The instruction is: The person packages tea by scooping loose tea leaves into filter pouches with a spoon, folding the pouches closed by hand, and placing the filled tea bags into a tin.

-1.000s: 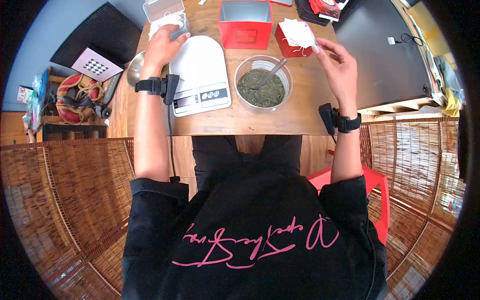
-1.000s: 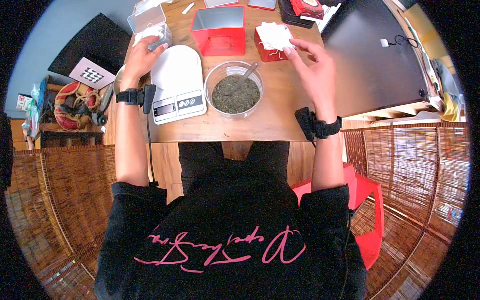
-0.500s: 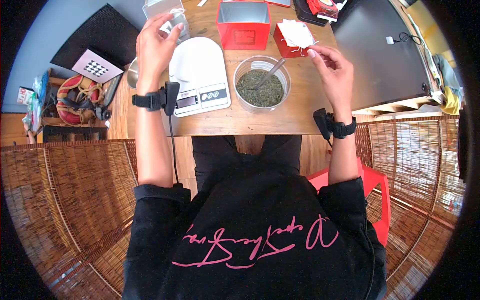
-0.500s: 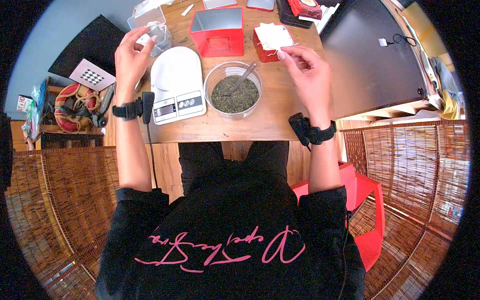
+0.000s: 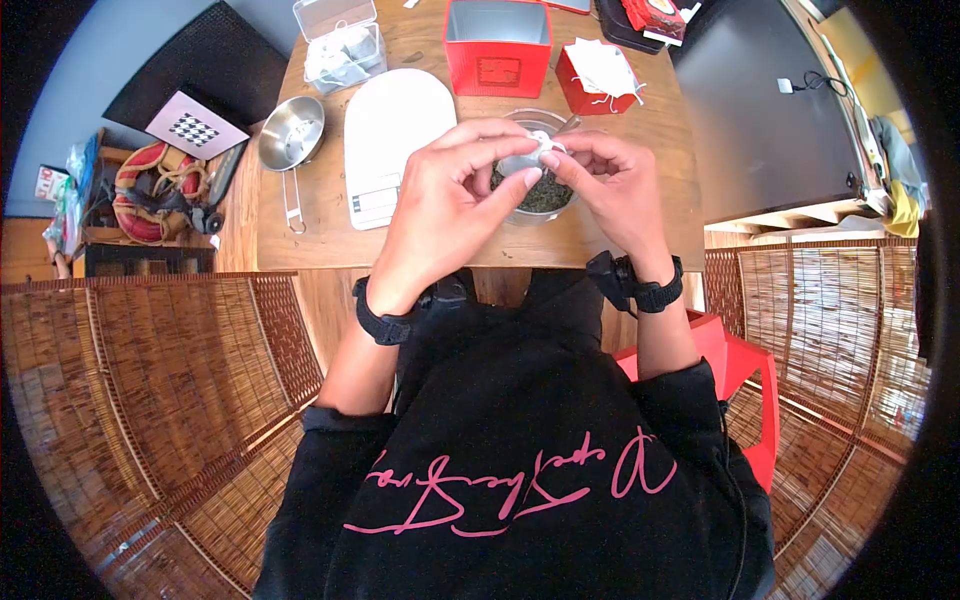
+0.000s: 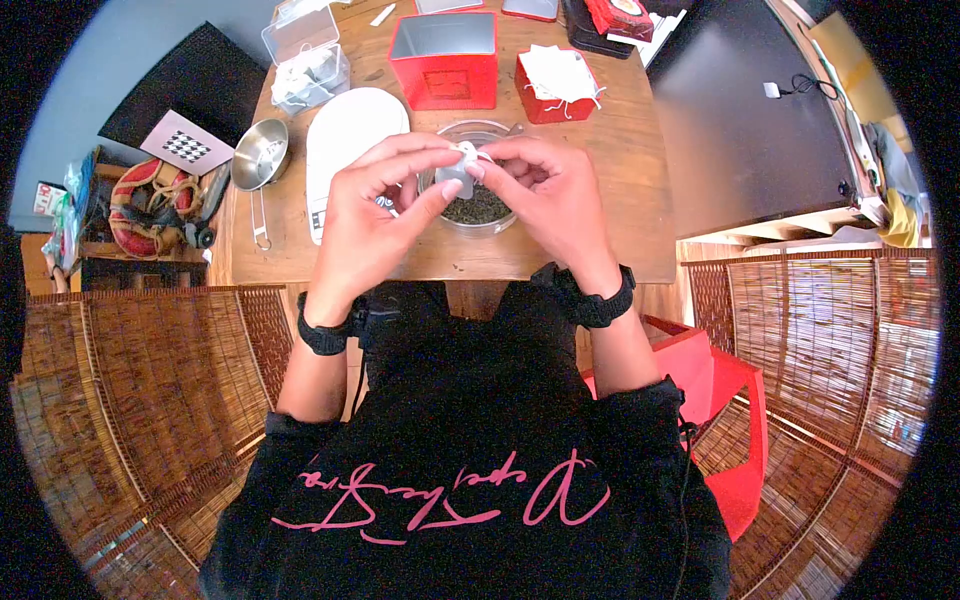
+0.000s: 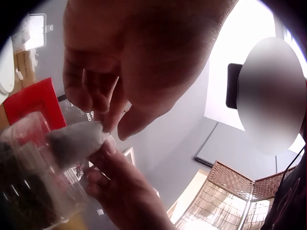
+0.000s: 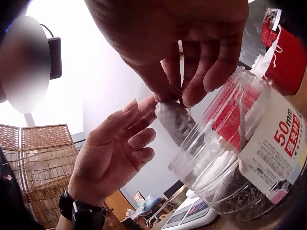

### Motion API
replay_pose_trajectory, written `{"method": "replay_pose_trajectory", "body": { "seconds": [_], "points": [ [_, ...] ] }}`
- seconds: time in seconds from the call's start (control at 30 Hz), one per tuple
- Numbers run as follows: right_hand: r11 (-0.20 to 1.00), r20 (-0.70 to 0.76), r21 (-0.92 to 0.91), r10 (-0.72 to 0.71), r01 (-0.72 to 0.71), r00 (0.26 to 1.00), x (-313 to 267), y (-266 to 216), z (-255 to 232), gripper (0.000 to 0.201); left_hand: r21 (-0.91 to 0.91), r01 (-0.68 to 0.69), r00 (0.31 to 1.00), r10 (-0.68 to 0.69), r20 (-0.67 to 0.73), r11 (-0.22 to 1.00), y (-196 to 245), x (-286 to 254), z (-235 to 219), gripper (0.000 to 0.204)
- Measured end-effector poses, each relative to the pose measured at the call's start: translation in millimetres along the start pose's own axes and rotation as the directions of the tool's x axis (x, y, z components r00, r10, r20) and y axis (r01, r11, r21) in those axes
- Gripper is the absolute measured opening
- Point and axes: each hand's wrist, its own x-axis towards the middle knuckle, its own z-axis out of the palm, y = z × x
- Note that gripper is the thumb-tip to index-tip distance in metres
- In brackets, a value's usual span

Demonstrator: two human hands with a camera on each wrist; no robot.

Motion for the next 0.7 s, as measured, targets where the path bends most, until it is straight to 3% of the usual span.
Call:
{"method": "replay_pose_trajectory", "body": {
  "seconds": [0.07, 0.17, 0.23, 0.33, 0.47, 0.57, 0.63, 0.7],
  "points": [
    [0.998, 0.013, 0.027, 0.062, -0.063, 0.998, -3.0, 2.6, -1.9, 0.016, -0.007, 0.014, 1.0, -0.014, 0.008, 1.0, 1.4, -3.6, 3.8, 0.026],
    [0.999, 0.004, 0.005, 0.031, -0.031, 0.999, -6.0, -1.0, -4.6, 0.016, -0.042, 0.021, 1.0, -0.022, -0.02, 0.999, 3.7, -4.7, 7.1, 0.023],
    [1.0, -0.009, 0.02, 0.014, -0.014, 1.0, -8.0, -8.5, -6.7, 0.015, -0.12, 0.138, 0.982, -0.152, -0.114, 0.983, 2.5, -3.9, 7.0, 0.021],
    [0.999, -0.008, -0.014, -0.04, 0.04, 0.999, -9.2, -17.9, -7.1, 0.014, -0.082, 0.045, 0.992, -0.054, -0.112, 0.996, -2.8, -1.6, 3.2, 0.018],
    [0.991, 0.034, -0.103, -0.081, 0.085, 0.996, -10.4, -24.6, -6.8, 0.014, -0.067, 0.048, 0.997, -0.052, -0.063, 0.997, -0.1, -2.8, 2.8, 0.014],
    [0.988, 0.028, -0.112, -0.1, 0.103, 0.995, -10.6, -23.7, -5.6, 0.014, -0.078, 0.061, 0.996, -0.066, -0.064, 0.995, -3.2, -4.5, 2.8, 0.011],
    [0.988, 0.016, -0.112, -0.107, 0.109, 0.994, -11.7, -24.6, -3.7, 0.013, -0.118, 0.168, 0.981, -0.178, -0.074, 0.979, -1.9, -5.7, 3.6, 0.009],
    [0.987, 0.005, -0.112, -0.115, 0.114, 0.993, -12.0, -24.3, -2.4, 0.013, -0.157, 0.166, 0.979, -0.182, -0.096, 0.974, -3.0, -5.8, 6.0, 0.01]
  ]
}}
